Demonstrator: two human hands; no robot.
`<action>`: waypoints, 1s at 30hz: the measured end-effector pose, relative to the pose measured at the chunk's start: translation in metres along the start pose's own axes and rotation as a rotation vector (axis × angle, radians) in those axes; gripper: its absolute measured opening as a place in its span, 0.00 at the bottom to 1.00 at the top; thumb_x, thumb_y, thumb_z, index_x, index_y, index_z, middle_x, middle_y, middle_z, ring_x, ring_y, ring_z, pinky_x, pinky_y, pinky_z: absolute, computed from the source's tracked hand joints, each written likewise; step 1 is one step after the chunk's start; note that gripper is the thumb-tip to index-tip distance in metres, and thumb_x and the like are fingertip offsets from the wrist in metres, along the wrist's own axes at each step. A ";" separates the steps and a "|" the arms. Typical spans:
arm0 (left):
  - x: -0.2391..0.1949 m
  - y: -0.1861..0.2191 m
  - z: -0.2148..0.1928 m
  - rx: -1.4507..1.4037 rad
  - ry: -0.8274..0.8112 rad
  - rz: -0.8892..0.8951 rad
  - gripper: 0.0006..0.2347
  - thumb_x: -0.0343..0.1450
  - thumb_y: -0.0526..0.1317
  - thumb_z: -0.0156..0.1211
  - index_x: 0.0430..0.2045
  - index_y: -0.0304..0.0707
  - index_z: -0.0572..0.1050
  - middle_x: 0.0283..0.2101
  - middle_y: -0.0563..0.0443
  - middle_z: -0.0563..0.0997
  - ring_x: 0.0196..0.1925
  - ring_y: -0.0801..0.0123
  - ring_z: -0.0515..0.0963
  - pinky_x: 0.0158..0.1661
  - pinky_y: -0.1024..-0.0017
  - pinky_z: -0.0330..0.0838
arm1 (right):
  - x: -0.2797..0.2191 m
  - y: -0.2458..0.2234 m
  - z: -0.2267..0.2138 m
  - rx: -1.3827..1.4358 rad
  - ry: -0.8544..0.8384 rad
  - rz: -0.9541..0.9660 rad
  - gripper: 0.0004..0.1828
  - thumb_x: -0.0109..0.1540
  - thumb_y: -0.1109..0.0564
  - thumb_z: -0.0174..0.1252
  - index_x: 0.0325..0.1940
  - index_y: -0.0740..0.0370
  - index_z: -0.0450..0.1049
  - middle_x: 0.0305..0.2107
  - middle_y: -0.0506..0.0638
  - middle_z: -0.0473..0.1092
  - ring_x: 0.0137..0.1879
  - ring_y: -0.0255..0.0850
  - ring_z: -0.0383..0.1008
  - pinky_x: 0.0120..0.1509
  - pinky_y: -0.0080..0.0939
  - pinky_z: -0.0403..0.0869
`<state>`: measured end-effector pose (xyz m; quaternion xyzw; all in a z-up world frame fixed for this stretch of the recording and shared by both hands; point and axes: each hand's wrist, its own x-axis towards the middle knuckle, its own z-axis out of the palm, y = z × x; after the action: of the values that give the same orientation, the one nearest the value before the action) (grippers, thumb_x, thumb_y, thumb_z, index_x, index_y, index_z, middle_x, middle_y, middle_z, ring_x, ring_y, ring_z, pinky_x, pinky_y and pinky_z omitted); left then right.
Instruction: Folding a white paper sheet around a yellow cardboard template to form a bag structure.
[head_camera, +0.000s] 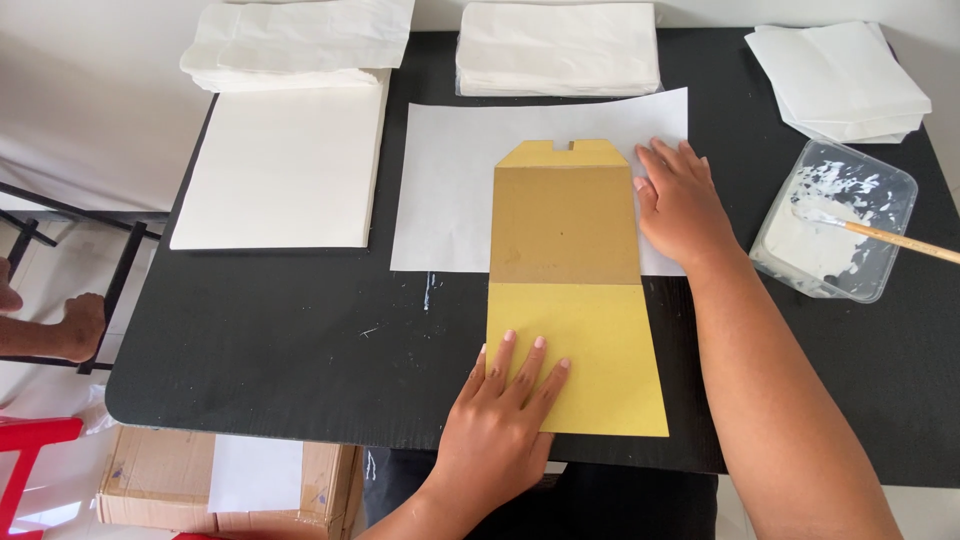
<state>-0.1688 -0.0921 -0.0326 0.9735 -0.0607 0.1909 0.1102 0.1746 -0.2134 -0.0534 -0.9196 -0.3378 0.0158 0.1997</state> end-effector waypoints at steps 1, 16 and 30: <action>0.002 0.000 -0.004 0.001 -0.001 0.000 0.31 0.59 0.35 0.63 0.63 0.42 0.71 0.65 0.38 0.73 0.69 0.35 0.66 0.60 0.44 0.67 | 0.000 0.001 -0.001 0.001 0.000 0.000 0.28 0.71 0.53 0.33 0.77 0.58 0.55 0.75 0.55 0.50 0.80 0.59 0.39 0.81 0.61 0.39; 0.083 -0.058 -0.002 0.165 0.006 0.298 0.34 0.72 0.69 0.41 0.67 0.48 0.67 0.70 0.47 0.69 0.69 0.50 0.69 0.67 0.44 0.58 | 0.000 -0.004 0.002 0.103 0.090 -0.102 0.28 0.71 0.58 0.37 0.75 0.65 0.57 0.73 0.58 0.53 0.80 0.59 0.43 0.80 0.65 0.39; 0.137 -0.117 0.017 0.121 -0.466 0.032 0.42 0.65 0.77 0.37 0.74 0.62 0.51 0.77 0.53 0.54 0.78 0.50 0.51 0.74 0.51 0.42 | -0.016 -0.029 -0.017 0.044 -0.014 0.004 0.32 0.74 0.43 0.36 0.80 0.58 0.52 0.73 0.59 0.53 0.79 0.59 0.46 0.81 0.59 0.46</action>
<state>-0.0180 0.0063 -0.0178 0.9950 -0.0884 -0.0337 0.0318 0.1469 -0.2098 -0.0281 -0.9156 -0.3369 0.0303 0.2175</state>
